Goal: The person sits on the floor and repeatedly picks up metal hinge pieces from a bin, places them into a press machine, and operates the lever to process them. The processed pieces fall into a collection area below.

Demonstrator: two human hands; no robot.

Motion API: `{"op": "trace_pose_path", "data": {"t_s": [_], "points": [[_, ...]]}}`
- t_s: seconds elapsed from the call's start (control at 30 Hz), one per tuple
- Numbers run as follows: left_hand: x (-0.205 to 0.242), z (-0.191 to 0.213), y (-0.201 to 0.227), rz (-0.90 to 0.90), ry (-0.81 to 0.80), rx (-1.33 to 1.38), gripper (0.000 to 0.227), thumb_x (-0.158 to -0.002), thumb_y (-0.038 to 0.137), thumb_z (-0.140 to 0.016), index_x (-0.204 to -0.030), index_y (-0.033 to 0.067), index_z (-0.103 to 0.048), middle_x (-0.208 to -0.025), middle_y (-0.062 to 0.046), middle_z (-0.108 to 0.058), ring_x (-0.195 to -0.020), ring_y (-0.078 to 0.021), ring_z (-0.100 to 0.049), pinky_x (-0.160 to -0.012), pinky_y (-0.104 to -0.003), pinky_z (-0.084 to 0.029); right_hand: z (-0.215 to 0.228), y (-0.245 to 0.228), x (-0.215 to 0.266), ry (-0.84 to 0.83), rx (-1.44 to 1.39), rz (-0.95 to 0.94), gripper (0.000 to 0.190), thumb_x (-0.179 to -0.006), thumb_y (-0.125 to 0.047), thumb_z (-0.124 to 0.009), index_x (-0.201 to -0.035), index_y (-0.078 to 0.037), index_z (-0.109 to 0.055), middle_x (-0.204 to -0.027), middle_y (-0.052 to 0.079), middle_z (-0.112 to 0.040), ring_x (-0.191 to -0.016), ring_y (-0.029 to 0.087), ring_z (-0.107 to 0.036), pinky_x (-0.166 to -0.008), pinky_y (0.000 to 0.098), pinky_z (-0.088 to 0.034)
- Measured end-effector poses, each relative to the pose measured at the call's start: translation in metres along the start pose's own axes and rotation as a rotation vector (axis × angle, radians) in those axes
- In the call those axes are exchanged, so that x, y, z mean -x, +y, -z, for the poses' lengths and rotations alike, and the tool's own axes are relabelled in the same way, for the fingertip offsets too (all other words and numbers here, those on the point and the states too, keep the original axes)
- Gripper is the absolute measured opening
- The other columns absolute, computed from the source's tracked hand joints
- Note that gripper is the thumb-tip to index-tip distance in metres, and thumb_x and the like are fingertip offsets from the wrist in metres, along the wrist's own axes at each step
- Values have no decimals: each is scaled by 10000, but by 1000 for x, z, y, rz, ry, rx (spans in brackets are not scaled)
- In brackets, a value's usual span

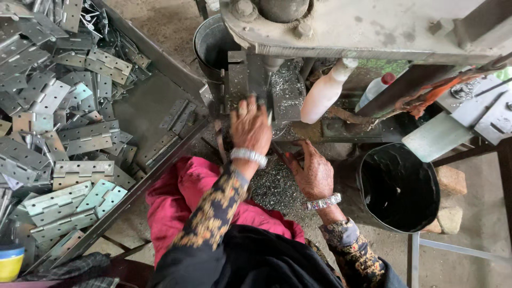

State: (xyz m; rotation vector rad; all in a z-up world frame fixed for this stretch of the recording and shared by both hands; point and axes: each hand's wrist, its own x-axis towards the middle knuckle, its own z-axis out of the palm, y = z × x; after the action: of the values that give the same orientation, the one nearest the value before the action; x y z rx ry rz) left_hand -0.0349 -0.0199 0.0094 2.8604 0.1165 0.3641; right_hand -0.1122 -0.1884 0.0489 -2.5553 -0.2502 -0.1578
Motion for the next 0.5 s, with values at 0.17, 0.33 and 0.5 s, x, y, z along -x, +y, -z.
{"op": "trace_pose_path", "data": {"t_s": [0.17,0.33,0.5], "points": [[31,-12,-15,-80,28,-69,484,-958,380,-574,-1293,42,-658,-1633,-115,-398,-1500,-299,-308,-1217,-563,-149,-4,-3,-2,-66,78,-60,417,-926,-414,-687,-1221,-126,-626,-1030,167,-743,-906,409,-715,-736,529,-549],[-5,0,-12,-104,28,-205,651,-991,511,-502,-1379,-1,-610,-1592,-117,-425,-1509,-303,-307,-1244,-572,-51,-14,16,-6,-93,134,-6,535,-900,-408,-679,-1323,-100,-566,-1009,212,-735,-878,421,-716,-720,537,-553],[-12,3,-10,-88,23,-356,527,-1076,390,-457,-1419,16,-599,-1634,-122,-430,-1524,-291,-297,-1272,-575,-9,-64,58,27,-396,291,-205,672,-913,-517,-647,-1397,-86,-466,-901,231,-732,-809,409,-743,-691,510,-598]]}}
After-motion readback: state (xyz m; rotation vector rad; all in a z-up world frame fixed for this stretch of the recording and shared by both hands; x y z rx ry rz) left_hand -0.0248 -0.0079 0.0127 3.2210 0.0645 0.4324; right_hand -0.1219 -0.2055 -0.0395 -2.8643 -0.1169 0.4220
